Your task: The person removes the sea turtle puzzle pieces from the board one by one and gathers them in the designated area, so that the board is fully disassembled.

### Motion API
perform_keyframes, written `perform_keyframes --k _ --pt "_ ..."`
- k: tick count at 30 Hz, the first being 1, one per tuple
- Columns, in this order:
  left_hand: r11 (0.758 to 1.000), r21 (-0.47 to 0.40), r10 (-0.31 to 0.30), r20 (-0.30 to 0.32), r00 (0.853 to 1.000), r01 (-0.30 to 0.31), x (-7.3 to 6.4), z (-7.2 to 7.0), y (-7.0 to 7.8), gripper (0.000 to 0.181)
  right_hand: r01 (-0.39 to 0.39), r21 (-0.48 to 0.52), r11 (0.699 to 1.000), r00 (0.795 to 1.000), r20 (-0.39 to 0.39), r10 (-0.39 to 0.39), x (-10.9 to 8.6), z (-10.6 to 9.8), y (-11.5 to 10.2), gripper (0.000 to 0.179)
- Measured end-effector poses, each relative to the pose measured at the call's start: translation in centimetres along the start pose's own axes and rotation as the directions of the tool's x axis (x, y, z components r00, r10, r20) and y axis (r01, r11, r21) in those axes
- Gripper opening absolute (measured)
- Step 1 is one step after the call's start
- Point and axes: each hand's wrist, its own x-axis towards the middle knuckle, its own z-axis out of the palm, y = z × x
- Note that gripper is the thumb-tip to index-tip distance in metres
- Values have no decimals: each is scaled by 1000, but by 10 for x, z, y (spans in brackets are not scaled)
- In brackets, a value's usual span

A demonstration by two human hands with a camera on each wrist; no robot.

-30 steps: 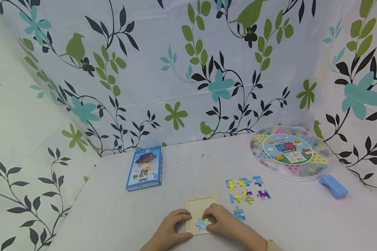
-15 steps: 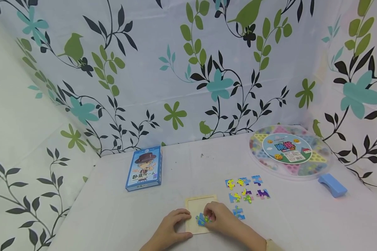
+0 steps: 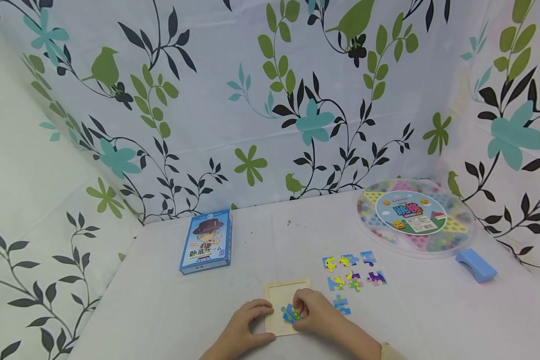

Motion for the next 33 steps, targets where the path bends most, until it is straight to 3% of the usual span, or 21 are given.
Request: perform_keyframes --k 13,33 --pt "1000 -2 -5 4 1000 5 0 -1 0 43 -1 -33 999 1000 -29 0 1 2 -1 29" --pt "999 10 36 -19 999 -36 0 1 -3 43 -86 -89 992 992 -104 76 2 5 -1 26"
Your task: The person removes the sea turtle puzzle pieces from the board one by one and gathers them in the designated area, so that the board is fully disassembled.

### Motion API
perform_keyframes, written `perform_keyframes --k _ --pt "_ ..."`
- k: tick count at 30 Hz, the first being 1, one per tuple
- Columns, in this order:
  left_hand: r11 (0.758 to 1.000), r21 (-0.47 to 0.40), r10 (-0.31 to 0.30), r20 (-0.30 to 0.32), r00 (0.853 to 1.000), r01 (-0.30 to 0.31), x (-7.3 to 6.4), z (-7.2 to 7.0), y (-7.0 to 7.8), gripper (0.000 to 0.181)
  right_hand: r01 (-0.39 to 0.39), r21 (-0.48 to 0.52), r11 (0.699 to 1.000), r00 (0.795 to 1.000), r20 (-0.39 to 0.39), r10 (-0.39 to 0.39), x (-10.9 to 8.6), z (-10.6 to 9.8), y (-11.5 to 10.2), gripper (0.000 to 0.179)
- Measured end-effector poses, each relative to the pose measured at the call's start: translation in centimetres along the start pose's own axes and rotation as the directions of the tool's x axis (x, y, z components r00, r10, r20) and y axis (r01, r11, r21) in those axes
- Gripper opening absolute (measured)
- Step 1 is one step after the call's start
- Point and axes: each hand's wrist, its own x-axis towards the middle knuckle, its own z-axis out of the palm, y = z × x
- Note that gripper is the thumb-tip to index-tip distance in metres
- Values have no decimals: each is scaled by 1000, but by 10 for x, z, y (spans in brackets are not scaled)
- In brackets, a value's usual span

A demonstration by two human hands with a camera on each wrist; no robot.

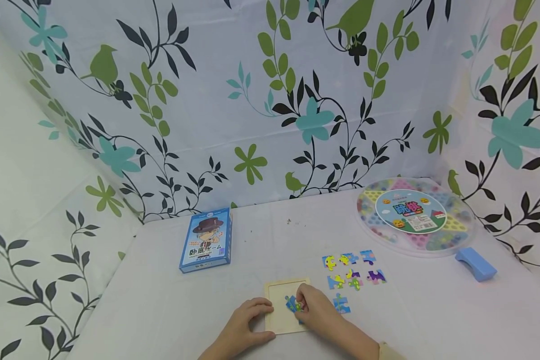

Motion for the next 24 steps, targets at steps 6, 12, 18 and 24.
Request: perform_keyframes --k 6,12,18,24 --pt "1000 -4 -25 13 1000 25 1 -1 1 43 29 23 999 999 18 -29 1 -2 0 24" --pt "1000 -6 -20 16 1000 20 1 -1 1 43 46 32 998 999 27 -47 1 -2 0 28" --pt "1000 -5 -23 17 1000 23 1 -1 0 44 47 23 999 998 36 -48 -1 -3 -1 29" --pt "999 -16 -38 21 999 38 1 0 1 43 34 22 999 998 59 -35 0 -4 -3 25"
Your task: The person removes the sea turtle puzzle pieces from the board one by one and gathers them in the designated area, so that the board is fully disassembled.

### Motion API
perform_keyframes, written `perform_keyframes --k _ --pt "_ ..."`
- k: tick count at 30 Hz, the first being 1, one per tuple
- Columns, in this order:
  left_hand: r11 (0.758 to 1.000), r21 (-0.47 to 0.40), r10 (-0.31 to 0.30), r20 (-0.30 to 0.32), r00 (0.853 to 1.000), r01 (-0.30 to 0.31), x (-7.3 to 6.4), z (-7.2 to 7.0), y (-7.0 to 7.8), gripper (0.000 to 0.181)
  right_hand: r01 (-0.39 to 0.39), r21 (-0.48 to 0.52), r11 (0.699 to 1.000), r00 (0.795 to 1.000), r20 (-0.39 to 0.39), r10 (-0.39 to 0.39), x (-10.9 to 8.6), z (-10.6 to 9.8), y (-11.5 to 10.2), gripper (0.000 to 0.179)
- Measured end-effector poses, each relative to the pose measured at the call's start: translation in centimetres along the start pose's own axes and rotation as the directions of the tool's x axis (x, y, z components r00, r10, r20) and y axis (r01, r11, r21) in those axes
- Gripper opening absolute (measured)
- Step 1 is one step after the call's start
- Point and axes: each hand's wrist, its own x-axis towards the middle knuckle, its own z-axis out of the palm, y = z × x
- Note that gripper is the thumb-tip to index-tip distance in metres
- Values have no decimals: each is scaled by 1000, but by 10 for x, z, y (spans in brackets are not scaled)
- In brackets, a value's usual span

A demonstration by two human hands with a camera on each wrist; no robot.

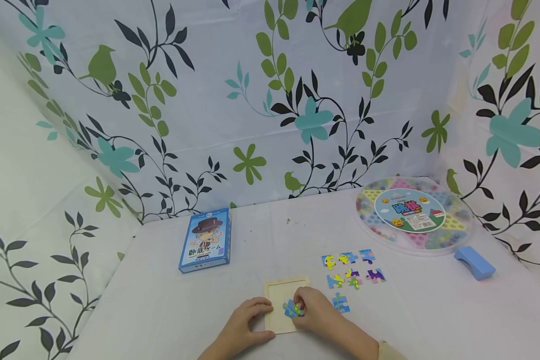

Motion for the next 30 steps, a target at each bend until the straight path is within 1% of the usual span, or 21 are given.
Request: perform_keyframes --k 7,9,13,17,23,27,30 --pt "1000 0 18 -10 1000 -18 0 0 -1 43 71 21 997 997 1 -71 -1 0 3 24" --pt "1000 0 21 -10 1000 -21 -1 0 -1 43 70 24 997 997 10 -70 -1 -1 4 24" --pt "1000 -2 28 -11 1000 -28 -1 1 -2 43 42 43 998 998 40 -44 -2 -3 4 24" --pt "999 1 32 -10 999 -32 -1 2 -3 43 40 70 997 997 69 -45 -4 -6 2 23" --pt "1000 1 4 5 1000 -4 -1 2 -3 43 53 78 996 994 86 -60 -6 -7 2 22" --pt "1000 2 6 2 1000 -6 -1 3 -4 43 102 105 989 990 85 -111 -6 -8 5 23" --pt "1000 5 11 -2 1000 -11 -2 3 -4 43 195 103 975 979 48 -200 -8 -10 8 24"
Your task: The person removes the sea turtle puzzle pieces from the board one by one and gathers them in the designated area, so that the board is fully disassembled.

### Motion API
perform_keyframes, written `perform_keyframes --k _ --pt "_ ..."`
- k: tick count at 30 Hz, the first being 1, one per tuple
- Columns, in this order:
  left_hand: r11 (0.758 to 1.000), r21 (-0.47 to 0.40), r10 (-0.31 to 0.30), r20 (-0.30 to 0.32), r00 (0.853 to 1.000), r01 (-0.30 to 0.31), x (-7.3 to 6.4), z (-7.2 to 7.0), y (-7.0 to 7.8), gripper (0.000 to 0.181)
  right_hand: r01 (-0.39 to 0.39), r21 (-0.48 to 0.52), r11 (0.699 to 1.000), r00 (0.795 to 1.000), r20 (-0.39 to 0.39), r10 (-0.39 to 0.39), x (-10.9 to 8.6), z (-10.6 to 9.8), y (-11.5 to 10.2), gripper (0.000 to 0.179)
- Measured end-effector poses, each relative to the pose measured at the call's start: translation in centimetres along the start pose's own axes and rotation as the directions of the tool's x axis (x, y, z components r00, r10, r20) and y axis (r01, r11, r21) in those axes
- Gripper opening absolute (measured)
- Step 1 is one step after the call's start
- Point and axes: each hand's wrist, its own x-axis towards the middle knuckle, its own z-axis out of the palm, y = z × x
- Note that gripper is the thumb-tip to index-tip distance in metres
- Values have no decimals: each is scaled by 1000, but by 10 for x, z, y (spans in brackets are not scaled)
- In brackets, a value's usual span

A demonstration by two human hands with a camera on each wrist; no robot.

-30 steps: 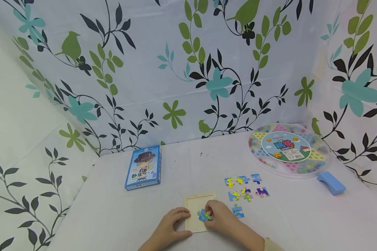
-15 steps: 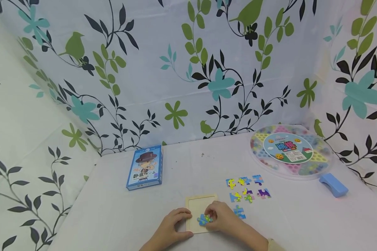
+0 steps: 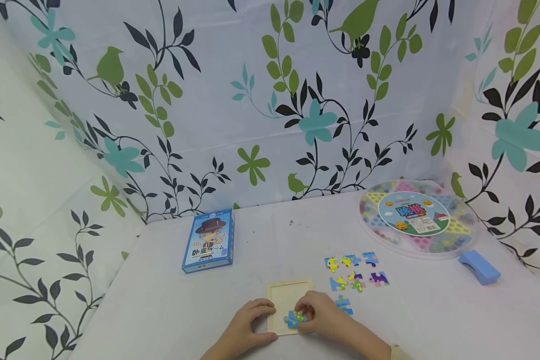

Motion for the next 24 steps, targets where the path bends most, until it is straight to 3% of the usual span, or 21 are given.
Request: perform_keyframes --k 3,6,13,24 --pt "1000 5 7 0 1000 -7 0 0 0 43 106 -35 994 993 -43 -108 -3 -4 1 24" --pt "1000 8 4 8 1000 -4 1 1 2 43 155 -65 986 985 -61 -158 -6 -11 1 24" --pt "999 4 -48 23 999 48 1 0 5 44 169 -126 978 978 -100 -182 -13 -23 4 24" --pt "997 37 -72 -8 997 72 0 1 8 46 190 -223 956 962 -154 -227 -30 -49 20 31"
